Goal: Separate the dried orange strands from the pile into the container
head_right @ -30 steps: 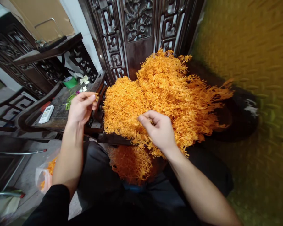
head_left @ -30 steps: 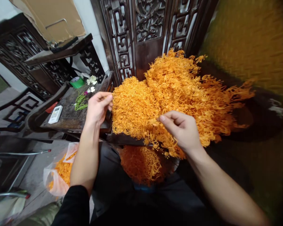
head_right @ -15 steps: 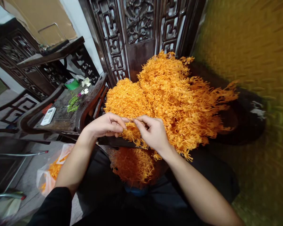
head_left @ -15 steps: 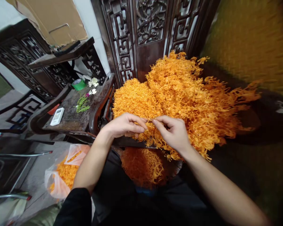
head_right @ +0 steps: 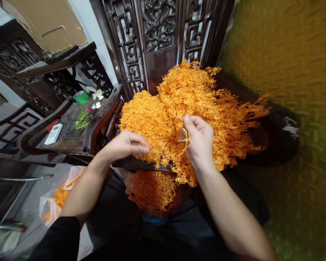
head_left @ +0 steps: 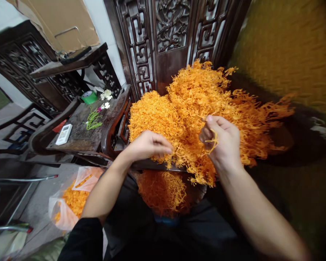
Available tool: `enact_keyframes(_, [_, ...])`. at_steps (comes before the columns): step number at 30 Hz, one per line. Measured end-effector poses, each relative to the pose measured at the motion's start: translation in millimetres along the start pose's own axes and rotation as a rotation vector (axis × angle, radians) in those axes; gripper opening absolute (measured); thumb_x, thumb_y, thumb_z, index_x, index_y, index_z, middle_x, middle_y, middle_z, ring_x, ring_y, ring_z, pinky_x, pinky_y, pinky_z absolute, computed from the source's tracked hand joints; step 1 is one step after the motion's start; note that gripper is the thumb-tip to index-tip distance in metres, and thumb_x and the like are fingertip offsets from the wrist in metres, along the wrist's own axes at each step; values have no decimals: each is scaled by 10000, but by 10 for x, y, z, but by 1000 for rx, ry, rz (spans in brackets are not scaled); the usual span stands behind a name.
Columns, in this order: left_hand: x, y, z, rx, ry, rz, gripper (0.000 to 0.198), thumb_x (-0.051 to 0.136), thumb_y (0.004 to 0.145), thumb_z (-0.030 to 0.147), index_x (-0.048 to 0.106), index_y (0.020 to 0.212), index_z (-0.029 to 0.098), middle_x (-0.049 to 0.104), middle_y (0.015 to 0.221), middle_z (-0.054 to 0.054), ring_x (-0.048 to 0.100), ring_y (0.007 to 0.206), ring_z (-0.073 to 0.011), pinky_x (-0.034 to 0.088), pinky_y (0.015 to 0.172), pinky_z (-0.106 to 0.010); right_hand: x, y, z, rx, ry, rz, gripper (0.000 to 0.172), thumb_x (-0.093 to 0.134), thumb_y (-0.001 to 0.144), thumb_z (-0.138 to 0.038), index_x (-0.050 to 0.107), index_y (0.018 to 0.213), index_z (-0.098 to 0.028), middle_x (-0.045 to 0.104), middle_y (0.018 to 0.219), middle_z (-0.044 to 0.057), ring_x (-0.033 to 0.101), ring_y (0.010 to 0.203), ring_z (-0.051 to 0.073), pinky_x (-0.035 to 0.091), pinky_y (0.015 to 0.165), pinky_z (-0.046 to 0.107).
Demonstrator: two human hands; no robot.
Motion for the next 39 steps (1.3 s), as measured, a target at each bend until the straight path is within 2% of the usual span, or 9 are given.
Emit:
enact_keyframes(5, [-1113,341,13,207,353,751,307,725,880,212,723,1183,162,762,933,-51,682,671,-146,550,712,-307,300,-105,243,281,265,-89,326,817,819,-473,611,864,-225,412,584,-73,296,440,61,217,409,220])
enact_keyframes(8, [-1343,539,27,276,610,924,369,653,930,167,671,1298,176,766,1161,-89,710,969,-208,523,983,-379,427,-162,305,345,348,-130,343,858,769,-445,632,852,-200,498,653,-56,319,443,32,243,394,184])
enact_keyframes(15, [-1219,788,-134,125,1014,853,258,620,985,345,770,1120,185,554,1567,-115,400,1452,-385,336,1147,-586,486,-241,328,408,393,-167,298,853,757,-394,655,815,-180,682,908,26,526,547,55,357,401,166])
enact_keyframes(20, [-1146,615,9,294,1009,933,229,527,1016,243,730,1094,172,700,1224,-134,579,1194,-280,434,1024,-446,461,-256,389,449,388,-167,309,861,747,-368,625,792,-173,672,829,19,506,521,51,363,420,158])
enact_keyframes(28, [-1234,612,-234,109,894,843,213,573,879,132,755,979,178,722,908,-77,647,863,-224,494,802,-340,497,-313,440,463,301,-244,293,817,813,-393,624,799,-173,619,780,7,467,513,56,329,429,179])
enact_keyframes(30, [-1084,578,-237,56,910,737,418,560,857,110,744,1220,204,732,866,-67,661,816,-218,496,765,-327,513,-323,481,476,289,-262,294,828,801,-391,634,792,-170,611,767,4,453,508,56,327,424,183])
enact_keyframes(32, [-882,494,-235,3,974,628,728,545,849,97,493,1563,227,738,850,-70,674,771,-221,497,732,-327,526,-331,526,494,289,-274,302,846,780,-388,637,789,-170,608,765,-1,455,511,54,331,427,180])
enact_keyframes(35, [-506,315,-243,-26,1080,426,938,519,842,81,140,1694,183,746,866,-99,691,753,-236,493,700,-334,532,-352,568,503,292,-283,306,863,757,-383,644,800,-174,608,767,-7,468,516,55,330,428,177])
enact_keyframes(39, [62,35,-240,76,1160,143,831,499,866,99,286,1662,206,762,985,-138,713,835,-259,484,681,-338,548,-413,635,489,244,-289,295,855,763,-382,651,800,-171,620,763,-4,466,511,59,331,429,186])
Point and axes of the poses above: each hand's wrist, its own y-axis towards the middle knuckle, its own x-axis out of the palm, z = x × y, the point moved 10 cm from there along y, towards the middle knuckle
